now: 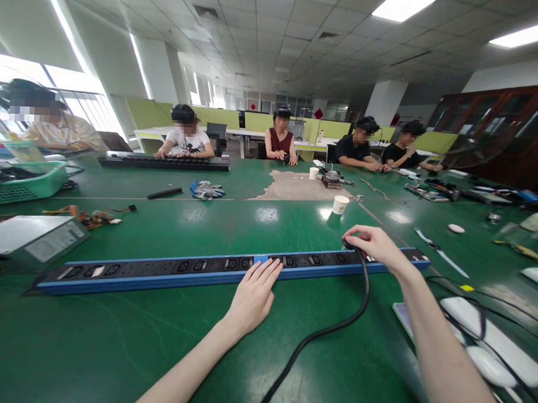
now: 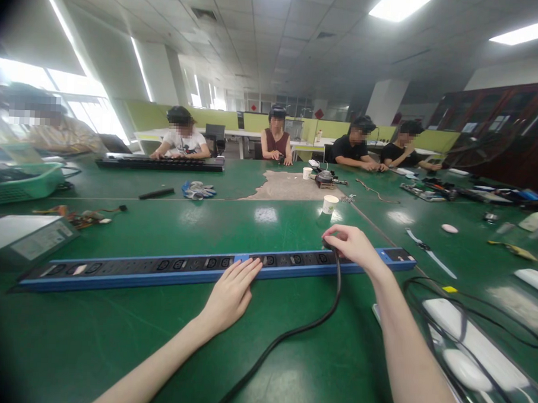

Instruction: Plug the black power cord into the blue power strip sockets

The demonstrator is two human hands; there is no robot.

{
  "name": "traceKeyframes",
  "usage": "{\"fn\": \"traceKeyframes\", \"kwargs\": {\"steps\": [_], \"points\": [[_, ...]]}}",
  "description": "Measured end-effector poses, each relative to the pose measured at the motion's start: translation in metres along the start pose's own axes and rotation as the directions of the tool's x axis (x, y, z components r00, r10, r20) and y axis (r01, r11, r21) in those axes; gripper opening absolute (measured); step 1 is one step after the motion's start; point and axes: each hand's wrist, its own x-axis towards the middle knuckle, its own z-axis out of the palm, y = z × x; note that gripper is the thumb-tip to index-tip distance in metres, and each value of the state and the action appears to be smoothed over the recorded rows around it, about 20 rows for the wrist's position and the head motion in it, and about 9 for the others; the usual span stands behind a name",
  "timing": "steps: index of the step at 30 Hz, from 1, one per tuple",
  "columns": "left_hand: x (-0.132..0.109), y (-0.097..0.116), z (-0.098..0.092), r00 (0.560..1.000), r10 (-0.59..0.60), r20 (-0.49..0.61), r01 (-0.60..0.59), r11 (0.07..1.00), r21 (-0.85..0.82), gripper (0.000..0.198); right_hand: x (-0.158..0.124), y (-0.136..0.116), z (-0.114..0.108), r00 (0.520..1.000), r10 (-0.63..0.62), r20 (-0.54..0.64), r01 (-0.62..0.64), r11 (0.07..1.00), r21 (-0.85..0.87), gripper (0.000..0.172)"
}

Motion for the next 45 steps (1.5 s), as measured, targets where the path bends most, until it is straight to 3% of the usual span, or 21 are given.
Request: {"fn": "traceKeyframes", "kwargs": {"steps": [4,7,10,13,16,18,24,29,45], "points": [[0.000,0.001,0.000,1.000,0.000,-0.003,0.000,1.000,0.007,0.083,-0.001,-0.010,0.008,0.992,0.047,0.120,-0.083,0.945,0.317,0.042],[0.000,0.001,-0.001,1.000,-0.006,0.002,0.006,1.000,0.018,0.082,-0.006,-0.011,0.008,0.965,-0.019,0.263,-0.091,0.913,0.399,0.046],[0.000,0.002,-0.001,1.000,-0.006,0.010,0.006,1.000,0.020,0.081,-0.005,-0.008,0.011,0.961,-0.027,0.276,-0.054,0.958,0.281,0.050],[0.000,0.002,-0.001,1.000,-0.007,0.015,0.007,1.000,0.018,0.079,0.001,-0.006,0.018,0.994,0.022,0.109,-0.015,0.998,-0.059,0.038],[0.000,0.002,-0.001,1.000,-0.006,0.013,0.006,1.000,0.013,0.079,0.005,-0.010,0.028,0.989,-0.060,-0.133,-0.006,0.892,-0.451,0.034],[0.000,0.001,-0.001,1.000,-0.004,0.008,0.004,1.000,0.005,0.079,0.007,-0.013,0.037,0.976,-0.098,-0.192,-0.030,0.822,-0.569,0.036],[0.000,0.001,-0.003,1.000,-0.003,0.015,0.003,1.000,-0.002,0.079,0.014,-0.016,0.061,0.992,0.115,-0.047,-0.124,0.911,-0.392,0.036],[-0.001,0.001,-0.002,1.000,-0.002,0.004,0.002,1.000,-0.001,0.082,0.019,-0.011,0.066,0.974,0.221,-0.050,-0.224,0.912,-0.344,0.033],[-0.002,0.002,-0.002,1.000,-0.010,-0.002,0.010,1.000,0.008,0.079,0.013,-0.028,0.077,0.969,0.133,-0.207,-0.231,0.777,-0.585,0.040]]}}
